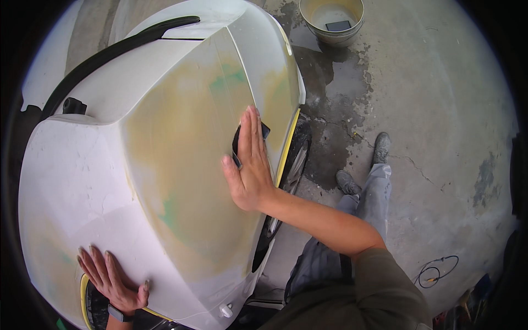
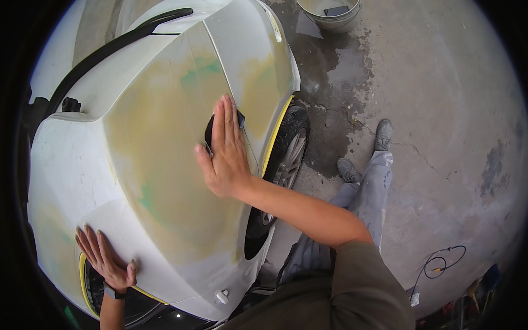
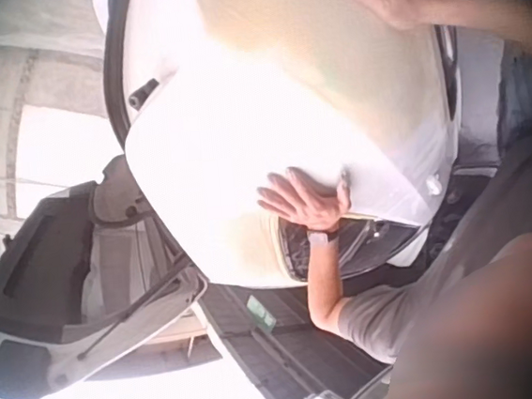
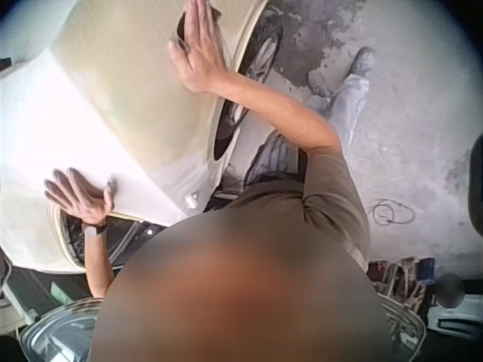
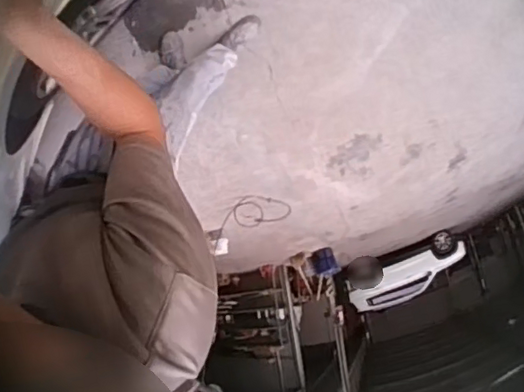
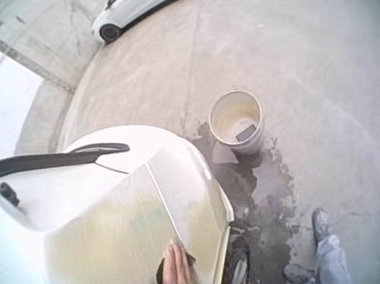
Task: The person sands the rear quarter panel of a white car using a sanding block and water from a bucket. They repeatedly dip the block in water and sand different areas of the panel, including the edges and curves, while keeping the surface wet.
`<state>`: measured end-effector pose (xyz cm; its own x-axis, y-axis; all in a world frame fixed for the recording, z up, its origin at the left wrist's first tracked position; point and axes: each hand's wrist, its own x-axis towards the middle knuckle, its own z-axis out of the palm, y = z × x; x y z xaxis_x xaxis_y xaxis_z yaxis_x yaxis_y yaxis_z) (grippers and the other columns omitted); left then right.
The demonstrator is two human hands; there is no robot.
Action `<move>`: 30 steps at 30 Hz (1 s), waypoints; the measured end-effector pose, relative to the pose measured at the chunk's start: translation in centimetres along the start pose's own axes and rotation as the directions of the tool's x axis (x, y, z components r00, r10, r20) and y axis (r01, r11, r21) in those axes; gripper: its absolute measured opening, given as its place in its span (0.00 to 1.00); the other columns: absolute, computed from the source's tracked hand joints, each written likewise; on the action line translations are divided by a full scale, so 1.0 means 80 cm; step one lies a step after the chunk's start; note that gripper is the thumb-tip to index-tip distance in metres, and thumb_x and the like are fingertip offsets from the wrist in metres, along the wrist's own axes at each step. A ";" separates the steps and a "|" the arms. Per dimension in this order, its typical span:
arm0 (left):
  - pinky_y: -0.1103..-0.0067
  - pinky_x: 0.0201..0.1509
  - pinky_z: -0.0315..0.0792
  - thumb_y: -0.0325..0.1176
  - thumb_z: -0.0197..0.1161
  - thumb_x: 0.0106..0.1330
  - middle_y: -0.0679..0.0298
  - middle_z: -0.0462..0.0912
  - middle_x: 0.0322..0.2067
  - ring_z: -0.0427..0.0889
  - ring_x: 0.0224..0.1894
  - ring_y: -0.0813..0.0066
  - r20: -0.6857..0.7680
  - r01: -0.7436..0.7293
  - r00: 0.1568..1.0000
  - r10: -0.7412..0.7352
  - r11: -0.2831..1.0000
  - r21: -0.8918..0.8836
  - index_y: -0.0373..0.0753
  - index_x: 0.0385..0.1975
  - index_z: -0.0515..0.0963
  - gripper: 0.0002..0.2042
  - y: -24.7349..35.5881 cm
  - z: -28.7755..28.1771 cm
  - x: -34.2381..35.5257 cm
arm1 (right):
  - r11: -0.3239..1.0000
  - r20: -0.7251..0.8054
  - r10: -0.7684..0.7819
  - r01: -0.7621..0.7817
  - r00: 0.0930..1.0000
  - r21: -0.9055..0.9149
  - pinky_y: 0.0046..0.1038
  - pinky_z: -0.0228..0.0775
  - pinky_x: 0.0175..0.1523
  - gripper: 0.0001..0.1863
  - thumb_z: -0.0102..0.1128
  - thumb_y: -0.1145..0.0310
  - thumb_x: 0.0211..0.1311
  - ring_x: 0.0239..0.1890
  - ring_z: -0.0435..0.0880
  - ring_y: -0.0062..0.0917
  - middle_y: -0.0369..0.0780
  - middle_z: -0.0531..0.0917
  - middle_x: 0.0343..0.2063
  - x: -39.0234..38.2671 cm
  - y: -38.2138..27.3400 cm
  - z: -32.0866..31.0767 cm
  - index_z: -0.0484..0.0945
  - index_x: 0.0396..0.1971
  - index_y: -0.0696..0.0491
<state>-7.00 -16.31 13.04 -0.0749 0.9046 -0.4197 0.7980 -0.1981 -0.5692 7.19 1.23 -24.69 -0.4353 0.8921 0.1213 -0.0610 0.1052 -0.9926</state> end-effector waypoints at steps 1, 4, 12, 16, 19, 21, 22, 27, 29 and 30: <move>0.33 0.77 0.45 0.67 0.49 0.71 0.33 0.60 0.76 0.53 0.78 0.21 -0.005 -0.011 1.000 0.011 1.000 -0.007 0.32 0.78 0.61 0.46 0.000 0.000 0.000 | 0.999 0.001 0.034 -0.034 0.999 0.027 0.53 0.30 0.84 0.47 0.38 0.49 0.82 0.83 0.37 0.62 0.67 0.40 0.79 0.039 -0.006 -0.005 0.33 0.77 0.75; 0.33 0.77 0.45 0.66 0.50 0.71 0.33 0.60 0.76 0.53 0.78 0.21 -0.010 0.001 1.000 -0.001 1.000 -0.005 0.32 0.78 0.61 0.46 0.000 0.000 0.000 | 0.985 0.004 0.046 -0.046 0.999 0.164 0.53 0.29 0.84 0.47 0.38 0.49 0.82 0.83 0.36 0.62 0.67 0.38 0.79 0.149 -0.010 -0.018 0.33 0.77 0.75; 0.33 0.77 0.45 0.65 0.50 0.71 0.34 0.60 0.76 0.54 0.78 0.21 0.009 -0.001 1.000 0.001 1.000 0.003 0.32 0.78 0.61 0.45 0.000 0.000 -0.003 | 0.994 0.003 0.020 -0.020 1.000 0.104 0.49 0.32 0.85 0.47 0.40 0.49 0.82 0.84 0.39 0.58 0.65 0.41 0.80 0.120 -0.005 -0.017 0.37 0.78 0.73; 0.33 0.77 0.45 0.64 0.50 0.72 0.34 0.60 0.76 0.53 0.78 0.21 0.038 0.036 0.999 -0.036 0.999 -0.004 0.33 0.78 0.61 0.45 -0.001 0.002 -0.008 | 0.993 -0.016 -0.044 0.046 0.999 0.113 0.52 0.32 0.85 0.48 0.43 0.49 0.81 0.83 0.39 0.60 0.65 0.41 0.80 0.108 -0.018 -0.011 0.36 0.79 0.72; 0.33 0.77 0.45 0.64 0.50 0.72 0.34 0.60 0.76 0.53 0.78 0.21 0.061 0.053 0.997 -0.052 0.999 -0.006 0.32 0.78 0.61 0.44 -0.003 0.004 -0.014 | 0.976 -0.014 -0.217 0.218 0.976 0.019 0.49 0.35 0.85 0.49 0.45 0.47 0.79 0.83 0.42 0.59 0.66 0.45 0.79 0.070 -0.012 -0.004 0.40 0.78 0.73; 0.33 0.77 0.46 0.63 0.50 0.73 0.33 0.60 0.76 0.53 0.78 0.21 0.031 0.005 0.999 -0.006 1.000 0.016 0.31 0.78 0.61 0.44 -0.005 0.004 -0.018 | 0.981 -0.009 -0.189 0.189 0.982 0.052 0.49 0.35 0.85 0.49 0.44 0.46 0.80 0.83 0.43 0.59 0.67 0.47 0.79 0.110 -0.008 -0.013 0.41 0.78 0.74; 0.33 0.77 0.46 0.63 0.50 0.73 0.33 0.60 0.76 0.53 0.78 0.21 0.106 0.056 0.993 -0.059 0.998 0.024 0.31 0.78 0.61 0.44 -0.006 0.003 -0.020 | 0.979 -0.016 -0.074 0.076 0.997 0.190 0.49 0.34 0.85 0.50 0.43 0.44 0.80 0.82 0.43 0.60 0.66 0.48 0.78 0.148 -0.012 -0.022 0.41 0.77 0.74; 0.39 0.81 0.41 0.61 0.49 0.71 0.36 0.58 0.78 0.50 0.81 0.29 0.037 -0.021 0.999 0.020 1.000 0.007 0.31 0.78 0.61 0.44 -0.007 -0.004 -0.005 | 0.989 0.060 -0.148 0.147 0.987 0.028 0.50 0.32 0.85 0.50 0.41 0.44 0.80 0.83 0.40 0.57 0.64 0.40 0.80 0.061 -0.064 -0.012 0.36 0.79 0.71; 0.40 0.81 0.42 0.63 0.47 0.72 0.35 0.58 0.78 0.50 0.81 0.29 -0.130 -0.085 0.988 0.089 0.996 0.035 0.29 0.78 0.60 0.45 0.008 0.006 0.034 | 0.990 0.175 -0.139 0.131 0.975 0.056 0.50 0.28 0.85 0.50 0.47 0.50 0.78 0.84 0.33 0.56 0.62 0.36 0.81 0.070 -0.050 -0.028 0.30 0.80 0.66; 0.41 0.82 0.40 0.62 0.47 0.73 0.37 0.54 0.78 0.47 0.81 0.31 -0.144 -0.072 0.987 0.070 0.997 -0.007 0.30 0.78 0.57 0.44 0.025 0.016 0.066 | 0.994 0.126 -0.104 0.099 0.987 0.046 0.47 0.28 0.85 0.49 0.47 0.52 0.77 0.85 0.33 0.54 0.62 0.37 0.81 0.098 -0.040 -0.034 0.32 0.80 0.67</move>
<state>-6.59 -12.44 8.81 0.0684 0.9335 -0.3521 0.8056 -0.2598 -0.5324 6.43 9.09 -20.61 -0.5363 0.8139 0.2236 -0.1449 0.1722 -0.9743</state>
